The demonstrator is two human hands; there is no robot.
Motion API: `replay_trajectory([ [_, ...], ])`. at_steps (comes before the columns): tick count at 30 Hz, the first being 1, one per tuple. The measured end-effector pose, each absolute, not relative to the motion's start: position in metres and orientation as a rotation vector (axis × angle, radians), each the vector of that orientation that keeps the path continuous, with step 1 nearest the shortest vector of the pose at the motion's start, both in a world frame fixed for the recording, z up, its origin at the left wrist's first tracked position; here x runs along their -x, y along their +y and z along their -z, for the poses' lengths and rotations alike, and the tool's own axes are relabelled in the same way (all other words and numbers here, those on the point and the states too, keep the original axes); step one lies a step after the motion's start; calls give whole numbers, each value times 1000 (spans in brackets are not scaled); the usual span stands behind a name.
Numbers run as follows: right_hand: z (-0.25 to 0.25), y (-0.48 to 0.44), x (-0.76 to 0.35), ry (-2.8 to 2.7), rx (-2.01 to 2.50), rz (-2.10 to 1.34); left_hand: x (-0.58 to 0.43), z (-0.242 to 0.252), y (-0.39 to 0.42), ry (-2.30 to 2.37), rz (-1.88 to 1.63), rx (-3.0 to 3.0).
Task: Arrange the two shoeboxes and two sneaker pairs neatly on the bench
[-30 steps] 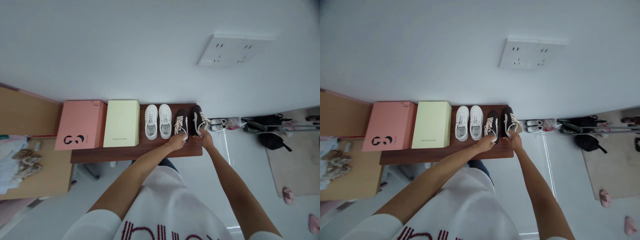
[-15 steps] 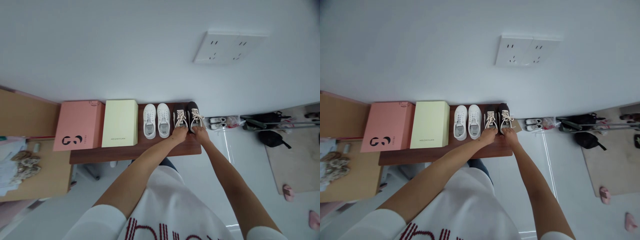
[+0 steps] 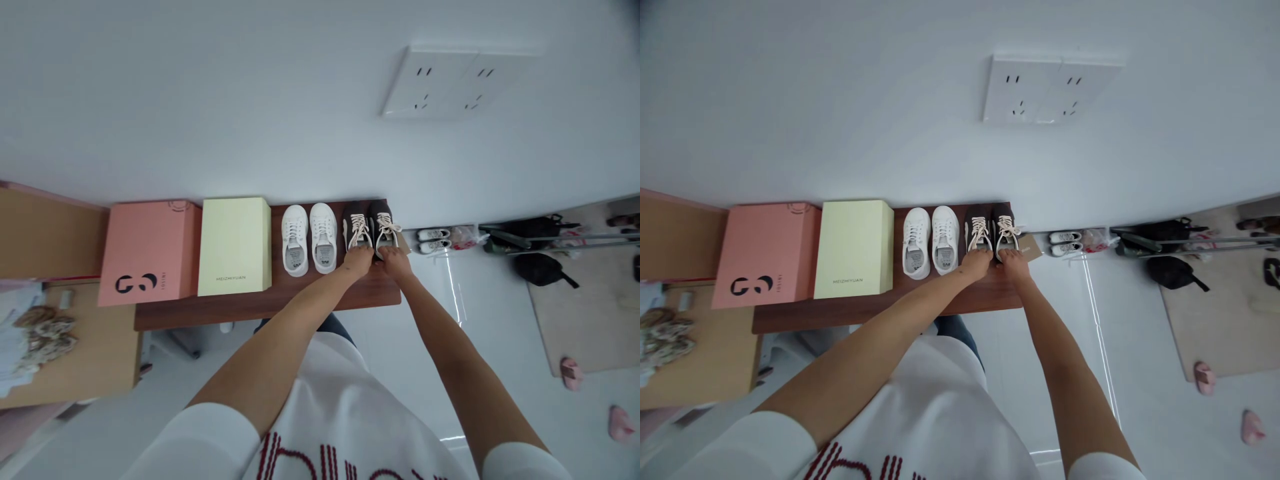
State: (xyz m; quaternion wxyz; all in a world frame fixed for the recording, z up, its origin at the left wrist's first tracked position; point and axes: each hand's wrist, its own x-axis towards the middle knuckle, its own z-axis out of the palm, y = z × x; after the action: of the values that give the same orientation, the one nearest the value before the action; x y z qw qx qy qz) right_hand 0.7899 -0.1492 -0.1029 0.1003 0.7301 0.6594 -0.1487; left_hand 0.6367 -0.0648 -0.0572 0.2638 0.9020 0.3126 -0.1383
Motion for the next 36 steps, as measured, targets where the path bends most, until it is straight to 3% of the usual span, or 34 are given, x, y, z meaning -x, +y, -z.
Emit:
replay_trajectory([
  [10, 98, -151, -782, 1898, -2252, 413, -632, 69, -73, 918, 361, -2447],
  [18, 65, -173, -754, 2000, -2684, 233, -582, 35, -70, 909, 117, -2369],
  [21, 54, -190, -713, 1953, -2927, 180, -523, 22, -70, 906, 2, -2256],
  [24, 52, -206, -659, 1879, -3048, 364, -441, 17, -81, 1020, -88, -2067],
  [28, 55, -206, -598, 2129, -2717, 843, -326, 23, -106, 1341, -212, -1847],
  [36, 4, -111, -506, 2310, -2683, 967, -136, 19, -71, 1932, -436, -1653],
])
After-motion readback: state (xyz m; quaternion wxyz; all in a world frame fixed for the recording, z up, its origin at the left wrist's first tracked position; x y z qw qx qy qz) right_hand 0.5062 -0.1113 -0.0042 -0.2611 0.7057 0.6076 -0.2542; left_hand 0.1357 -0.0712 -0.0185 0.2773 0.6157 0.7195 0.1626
